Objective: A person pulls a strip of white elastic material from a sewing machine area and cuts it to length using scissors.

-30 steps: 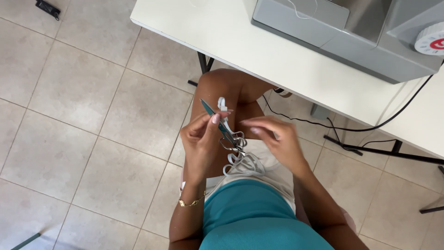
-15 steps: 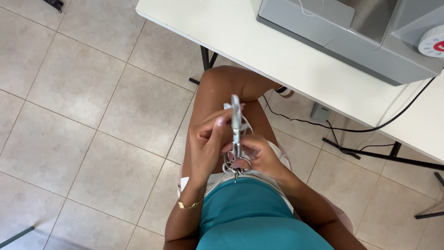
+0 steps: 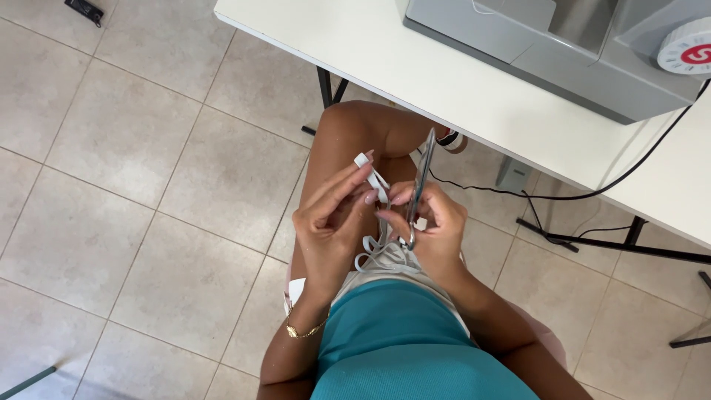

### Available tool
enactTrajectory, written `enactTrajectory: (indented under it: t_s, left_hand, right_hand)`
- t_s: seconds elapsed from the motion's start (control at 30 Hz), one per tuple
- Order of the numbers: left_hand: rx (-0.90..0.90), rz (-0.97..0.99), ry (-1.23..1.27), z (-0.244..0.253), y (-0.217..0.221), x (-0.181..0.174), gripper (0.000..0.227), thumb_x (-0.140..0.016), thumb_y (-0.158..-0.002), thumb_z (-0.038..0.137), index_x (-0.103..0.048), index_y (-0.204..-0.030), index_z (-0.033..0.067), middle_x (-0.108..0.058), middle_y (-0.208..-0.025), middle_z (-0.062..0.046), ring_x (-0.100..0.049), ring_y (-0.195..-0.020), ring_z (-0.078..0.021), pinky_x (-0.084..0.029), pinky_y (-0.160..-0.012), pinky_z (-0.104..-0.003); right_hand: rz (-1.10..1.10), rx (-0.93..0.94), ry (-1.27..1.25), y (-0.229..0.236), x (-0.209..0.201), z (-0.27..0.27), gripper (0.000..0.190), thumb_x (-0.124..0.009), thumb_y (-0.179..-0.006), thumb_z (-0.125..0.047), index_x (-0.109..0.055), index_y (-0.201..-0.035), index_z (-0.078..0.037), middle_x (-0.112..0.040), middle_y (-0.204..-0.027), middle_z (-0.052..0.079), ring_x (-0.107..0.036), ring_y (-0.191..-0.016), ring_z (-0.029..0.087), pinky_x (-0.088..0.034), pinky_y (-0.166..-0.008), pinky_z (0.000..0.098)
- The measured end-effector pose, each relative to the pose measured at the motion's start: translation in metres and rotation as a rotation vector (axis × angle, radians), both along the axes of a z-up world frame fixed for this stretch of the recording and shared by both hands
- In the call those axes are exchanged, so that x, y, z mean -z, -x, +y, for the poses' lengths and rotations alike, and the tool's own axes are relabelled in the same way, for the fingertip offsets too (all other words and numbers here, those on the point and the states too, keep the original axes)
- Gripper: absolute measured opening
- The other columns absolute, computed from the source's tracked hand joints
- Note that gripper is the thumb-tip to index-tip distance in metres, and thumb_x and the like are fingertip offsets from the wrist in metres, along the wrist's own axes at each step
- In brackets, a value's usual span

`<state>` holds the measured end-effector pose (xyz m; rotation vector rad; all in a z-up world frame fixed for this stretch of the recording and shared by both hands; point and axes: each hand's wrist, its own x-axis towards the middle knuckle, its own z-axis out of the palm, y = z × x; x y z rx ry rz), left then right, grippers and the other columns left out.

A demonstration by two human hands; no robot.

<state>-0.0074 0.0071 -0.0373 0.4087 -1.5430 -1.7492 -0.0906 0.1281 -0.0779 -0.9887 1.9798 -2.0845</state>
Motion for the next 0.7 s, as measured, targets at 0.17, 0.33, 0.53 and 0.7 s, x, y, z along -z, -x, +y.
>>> enactTrajectory:
  t_s: [0.17,0.33,0.53,0.7]
  left_hand:
    - [-0.048,0.031,-0.012,0.001,-0.004,0.008,0.036,-0.080,-0.092,-0.014,-0.076,-0.127,-0.0064,-0.076,-0.128,-0.030,-0.077,-0.108,-0.0278,-0.069,-0.091,-0.038]
    - [-0.104,0.055,-0.003,-0.005,-0.005,-0.001,0.033,-0.080,-0.094,-0.011,-0.076,-0.127,-0.0063,-0.076,-0.128,-0.028,-0.076,-0.105,-0.0242,-0.069,-0.090,-0.035]
    - [-0.085,0.015,0.063,-0.001,-0.009,-0.004,0.041,-0.084,-0.091,-0.011,-0.075,-0.131,-0.0050,-0.075,-0.131,-0.026,-0.077,-0.098,-0.0233,-0.069,-0.089,-0.038]
    - [-0.074,0.008,0.114,-0.005,-0.011,-0.012,0.046,-0.084,-0.092,-0.011,-0.072,-0.136,-0.0034,-0.072,-0.134,-0.025,-0.077,-0.094,-0.0222,-0.070,-0.087,-0.039]
  right_hand:
    - [-0.082,-0.011,0.025,-0.002,0.002,0.003,0.031,-0.089,-0.086,0.005,-0.059,-0.092,0.003,-0.074,-0.082,0.020,-0.067,-0.044,0.015,-0.057,-0.046,0.0266]
    - [-0.097,-0.067,0.005,-0.006,0.005,0.019,0.030,-0.089,-0.085,0.008,-0.060,-0.090,0.003,-0.075,-0.081,0.023,-0.070,-0.042,0.019,-0.058,-0.046,0.0282]
    - [-0.059,-0.095,-0.069,-0.004,-0.009,0.024,0.026,-0.089,-0.083,0.008,-0.065,-0.093,0.006,-0.078,-0.083,0.022,-0.076,-0.050,0.022,-0.061,-0.054,0.0302]
    - [0.163,-0.080,-0.264,0.006,-0.040,0.031,0.032,-0.095,-0.078,0.001,-0.079,-0.106,0.003,-0.081,-0.081,0.014,-0.079,-0.063,0.025,-0.063,-0.068,0.0305]
